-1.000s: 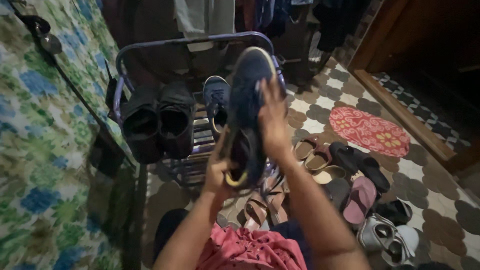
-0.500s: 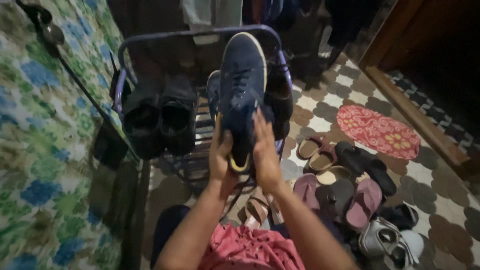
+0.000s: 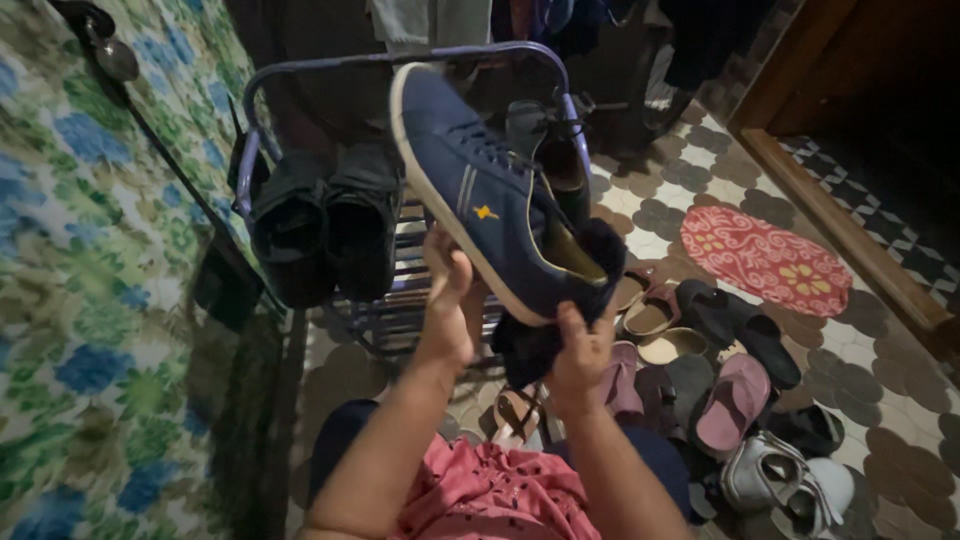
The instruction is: The person cleans several pairs of shoes using a dark cloth. They wipe the exterior of blue sneakers, white sneakers, and black shoes, then place them on a metal shoe rack.
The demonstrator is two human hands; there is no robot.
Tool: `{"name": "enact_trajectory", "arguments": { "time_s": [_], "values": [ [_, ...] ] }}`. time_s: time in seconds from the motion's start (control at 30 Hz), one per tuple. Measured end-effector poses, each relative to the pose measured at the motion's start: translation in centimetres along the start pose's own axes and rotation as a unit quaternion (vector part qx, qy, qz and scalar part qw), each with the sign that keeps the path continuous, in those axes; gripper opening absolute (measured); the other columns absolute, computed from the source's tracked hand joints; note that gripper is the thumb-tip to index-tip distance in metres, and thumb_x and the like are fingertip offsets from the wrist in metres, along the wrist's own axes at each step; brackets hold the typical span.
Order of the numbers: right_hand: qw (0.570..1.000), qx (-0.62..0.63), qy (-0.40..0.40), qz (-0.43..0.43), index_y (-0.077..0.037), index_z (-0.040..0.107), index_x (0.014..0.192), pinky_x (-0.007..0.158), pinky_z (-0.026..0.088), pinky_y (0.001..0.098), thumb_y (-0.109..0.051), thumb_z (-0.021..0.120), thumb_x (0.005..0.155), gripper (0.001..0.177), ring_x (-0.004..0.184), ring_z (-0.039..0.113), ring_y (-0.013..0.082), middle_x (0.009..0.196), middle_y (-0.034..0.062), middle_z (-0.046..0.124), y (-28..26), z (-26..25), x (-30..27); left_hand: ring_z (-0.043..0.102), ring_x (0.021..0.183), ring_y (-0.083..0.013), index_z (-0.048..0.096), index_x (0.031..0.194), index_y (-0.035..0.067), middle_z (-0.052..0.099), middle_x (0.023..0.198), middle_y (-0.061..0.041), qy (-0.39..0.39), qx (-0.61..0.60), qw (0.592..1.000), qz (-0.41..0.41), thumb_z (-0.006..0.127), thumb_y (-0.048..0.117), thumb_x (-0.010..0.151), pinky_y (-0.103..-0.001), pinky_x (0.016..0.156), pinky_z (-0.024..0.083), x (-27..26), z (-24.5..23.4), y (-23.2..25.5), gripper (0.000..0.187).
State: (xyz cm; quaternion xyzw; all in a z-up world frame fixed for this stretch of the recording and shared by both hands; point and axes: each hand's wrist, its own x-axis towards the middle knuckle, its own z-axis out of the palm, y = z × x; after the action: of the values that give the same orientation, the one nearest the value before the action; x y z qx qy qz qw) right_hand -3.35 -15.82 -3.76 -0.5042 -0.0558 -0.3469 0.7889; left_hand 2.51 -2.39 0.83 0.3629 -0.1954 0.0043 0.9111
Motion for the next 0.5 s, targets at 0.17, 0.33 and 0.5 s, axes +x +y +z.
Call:
{"name": "enact_trajectory", "arguments": {
  "time_s": [0.17, 0.33, 0.5],
  "values": [
    [0.995, 0.042, -0.037, 0.082, -0.003, 0.047, 0.147, 0.106, 0.048, 0.0337, -0.025, 0.07, 0.094, 0.062, 0.12, 0.061, 0.0208, 0.133, 0.0104, 0.062, 0.8, -1.3, -0.6, 0.053, 0.134, -0.0338, 0.039, 0.151, 0.006, 0.052, 0.145, -0.016, 0.027, -0.17, 0.977, -0.129, 0.075, 0.064, 0.078, -0.051, 0.113, 0.044, 1.9, -4.1, -2.3, 0.1],
    [0.973, -0.067, 0.211, 0.065, 0.001, 0.062, 0.136, 0.1, 0.047, 0.0362, -0.024, 0.065, 0.105, 0.04, 0.111, 0.06, 0.0214, 0.127, 0.0136, 0.064, 0.1, -4.0, 1.5, 0.053, 0.133, -0.0354, 0.04, 0.15, 0.003, 0.053, 0.142, -0.019, 0.054, -0.133, 0.987, -0.079, 0.074, 0.057, 0.085, -0.049, 0.113, 0.045, 1.7, -6.1, -3.0, 0.091],
    [0.837, -0.445, -0.177, -0.264, -0.008, 0.061, 0.137, 0.123, 0.029, 0.0458, -0.012, 0.056, 0.102, 0.035, 0.141, 0.046, 0.0399, 0.149, 0.0172, 0.053, -7.2, 0.7, 1.4, 0.049, 0.13, -0.0294, 0.019, 0.16, 0.015, 0.048, 0.142, -0.013, 0.05, 0.001, 0.999, 0.017, 0.076, 0.047, 0.087, -0.047, 0.111, 0.043, 0.5, -4.7, -3.1, 0.098]
  ]
}}
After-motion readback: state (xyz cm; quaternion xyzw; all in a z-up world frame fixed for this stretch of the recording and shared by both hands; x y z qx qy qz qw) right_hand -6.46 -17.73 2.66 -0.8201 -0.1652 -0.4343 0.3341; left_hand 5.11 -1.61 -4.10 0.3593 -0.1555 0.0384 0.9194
